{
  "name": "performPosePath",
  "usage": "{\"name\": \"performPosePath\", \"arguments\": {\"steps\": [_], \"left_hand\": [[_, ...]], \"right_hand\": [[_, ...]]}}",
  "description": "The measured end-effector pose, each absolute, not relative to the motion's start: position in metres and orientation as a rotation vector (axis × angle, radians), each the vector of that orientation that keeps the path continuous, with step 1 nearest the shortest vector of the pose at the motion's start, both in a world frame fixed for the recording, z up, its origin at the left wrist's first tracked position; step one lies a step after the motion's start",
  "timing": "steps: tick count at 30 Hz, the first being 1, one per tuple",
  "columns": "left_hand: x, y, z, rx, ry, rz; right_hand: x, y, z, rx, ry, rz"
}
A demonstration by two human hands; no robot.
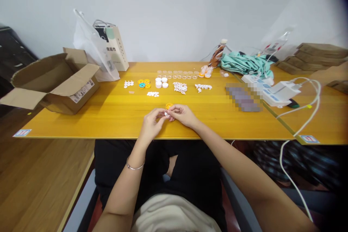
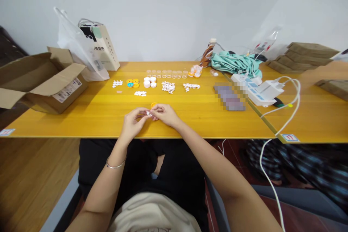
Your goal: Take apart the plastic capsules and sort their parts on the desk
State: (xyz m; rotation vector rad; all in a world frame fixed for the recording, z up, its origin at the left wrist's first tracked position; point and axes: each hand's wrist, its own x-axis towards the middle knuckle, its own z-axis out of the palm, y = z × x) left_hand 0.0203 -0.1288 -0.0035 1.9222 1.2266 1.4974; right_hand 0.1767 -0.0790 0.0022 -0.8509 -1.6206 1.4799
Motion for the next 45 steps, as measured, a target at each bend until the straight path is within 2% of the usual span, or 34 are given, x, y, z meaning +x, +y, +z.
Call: {"name": "performPosePath", "arguments": {"steps": [7,13,17,23,29,37,42,45], "left_hand": [[0.022,-0.129,-0.002,1.908,1.234,1.63],[0.02,-0.132,0.001,2.02,1.249,1.712],[0.018,-0.131,-0.001,2.046,1.24,1.64],[0.018,-0.13,-0.003,2.103,1.249,1.578],[0.017,-0.13,-0.003,2.123,1.237,1.545],[0.018,-0.131,-0.001,2.136,1.246,1.486],[0.018,-0.132,0.001,2.127,1.269,1.505],[0.018,-0.133,0.003,2.153,1.29,1.516]], "right_hand": [[0.177,-0.087,0.009,-0.856,-1.839,1.044],[0.184,-0.076,0.003,-0.959,-1.544,1.046],[0.202,-0.048,0.006,-1.063,-1.38,0.81],[0.218,0.026,0.026,-1.378,-1.563,0.485],[0.214,0.072,0.025,-1.487,-1.615,0.379],[0.214,0.075,0.019,-1.52,-1.694,0.331],[0.2,0.037,0.03,-1.39,-1.689,0.318],[0.183,-0.017,0.032,-1.118,-1.735,0.584]]}}
